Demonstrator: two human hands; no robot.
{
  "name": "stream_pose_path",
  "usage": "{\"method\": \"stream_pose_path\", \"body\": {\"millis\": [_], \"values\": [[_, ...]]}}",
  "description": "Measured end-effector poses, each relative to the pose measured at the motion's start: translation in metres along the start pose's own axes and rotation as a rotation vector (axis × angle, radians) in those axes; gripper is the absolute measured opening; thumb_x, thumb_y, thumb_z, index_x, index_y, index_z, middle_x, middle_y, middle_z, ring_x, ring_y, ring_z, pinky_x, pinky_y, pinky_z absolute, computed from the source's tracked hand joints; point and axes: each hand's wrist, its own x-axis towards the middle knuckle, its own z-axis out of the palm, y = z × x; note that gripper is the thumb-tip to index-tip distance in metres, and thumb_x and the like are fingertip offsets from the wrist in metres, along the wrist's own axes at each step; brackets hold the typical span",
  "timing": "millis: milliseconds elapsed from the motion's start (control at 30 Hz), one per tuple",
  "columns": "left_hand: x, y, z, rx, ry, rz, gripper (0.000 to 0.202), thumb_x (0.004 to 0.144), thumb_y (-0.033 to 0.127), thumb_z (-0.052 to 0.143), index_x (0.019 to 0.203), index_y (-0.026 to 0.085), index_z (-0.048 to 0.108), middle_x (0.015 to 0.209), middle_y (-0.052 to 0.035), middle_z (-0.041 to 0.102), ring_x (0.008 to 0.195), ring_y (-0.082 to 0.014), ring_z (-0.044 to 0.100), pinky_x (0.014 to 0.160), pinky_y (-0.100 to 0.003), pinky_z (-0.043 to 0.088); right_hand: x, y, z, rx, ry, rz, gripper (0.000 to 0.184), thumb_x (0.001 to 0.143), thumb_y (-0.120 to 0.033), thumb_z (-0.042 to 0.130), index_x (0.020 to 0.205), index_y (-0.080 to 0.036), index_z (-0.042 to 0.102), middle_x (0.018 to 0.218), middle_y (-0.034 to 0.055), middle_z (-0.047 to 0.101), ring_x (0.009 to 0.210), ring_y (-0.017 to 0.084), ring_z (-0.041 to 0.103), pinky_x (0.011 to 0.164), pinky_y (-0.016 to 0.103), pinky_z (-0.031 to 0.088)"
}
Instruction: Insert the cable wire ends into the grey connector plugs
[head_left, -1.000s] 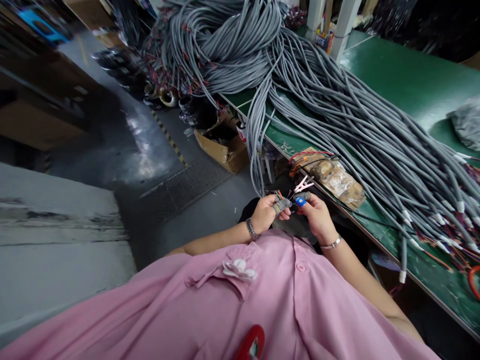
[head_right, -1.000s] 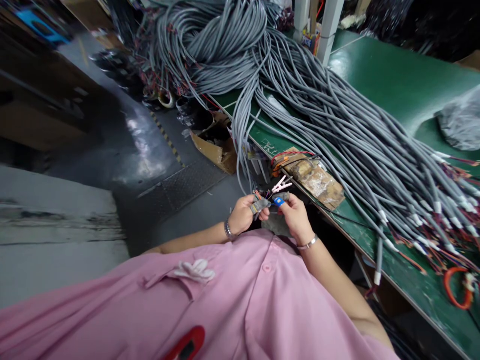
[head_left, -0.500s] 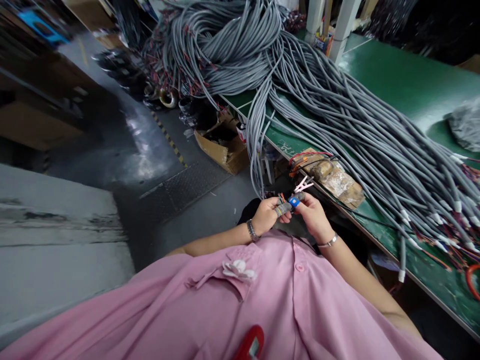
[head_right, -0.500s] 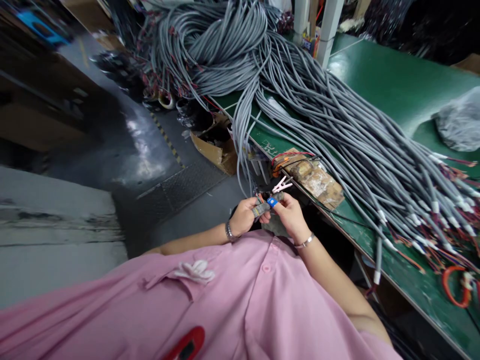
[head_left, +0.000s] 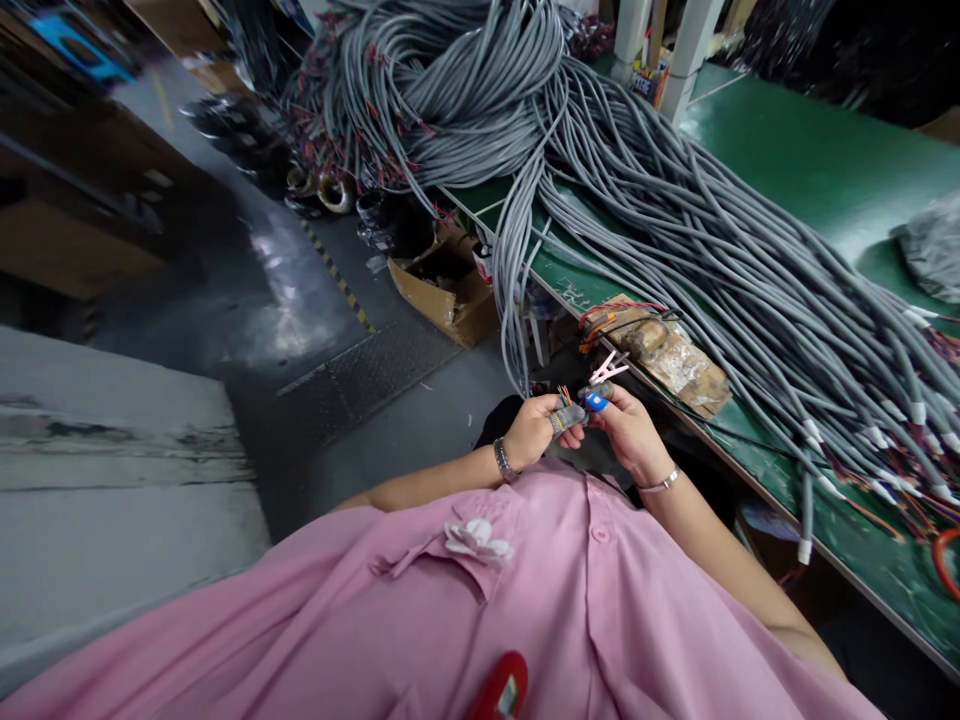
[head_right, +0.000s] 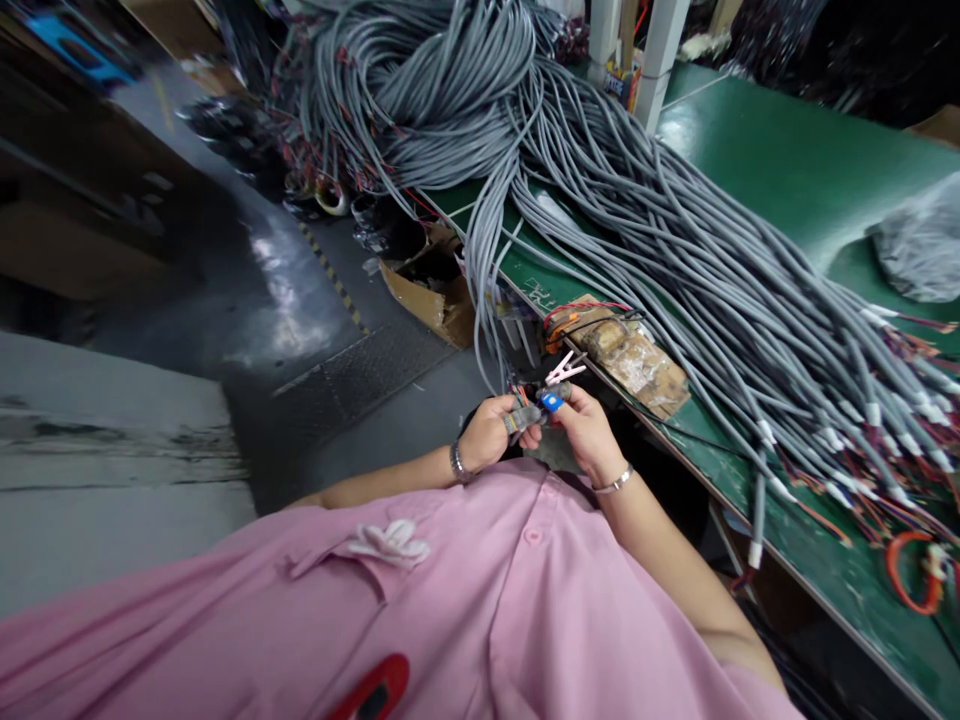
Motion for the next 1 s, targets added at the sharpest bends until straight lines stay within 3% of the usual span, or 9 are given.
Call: {"method": "stream_pose_path", "body": {"millis": [800,1000], "values": [[0.0010,-0.0008,-0.0020,0.017,-0.061,-0.026,0.037,0.076,0.046,0.070,0.071,0.010,0.062,0.062,-0.0056,0.068,0.049,-0.0134,0.063,0.047,-0.022,0.046,0.0053,0.0033,-0.0097,0.131,-0.037,0.076,0.017,0.071,-0.032,0.078,0.075,-0.019,0.066,0.066,-0.0026,0.061,0.057,0.009,0.049,0.059,0.025,0.041],[0.0016,-0.0024,-0.0034,0.013,-0.052,-0.025,0.036,0.077,0.044,0.069,0.070,0.010,0.062,0.063,-0.0060,0.068,0.050,-0.0138,0.063,0.047,-0.022,0.046,0.0024,0.0014,-0.0107,0.135,-0.047,0.052,0.019,0.071,-0.031,0.078,0.083,-0.020,0.069,0.072,-0.0019,0.064,0.061,0.010,0.053,0.060,0.025,0.043]]}}
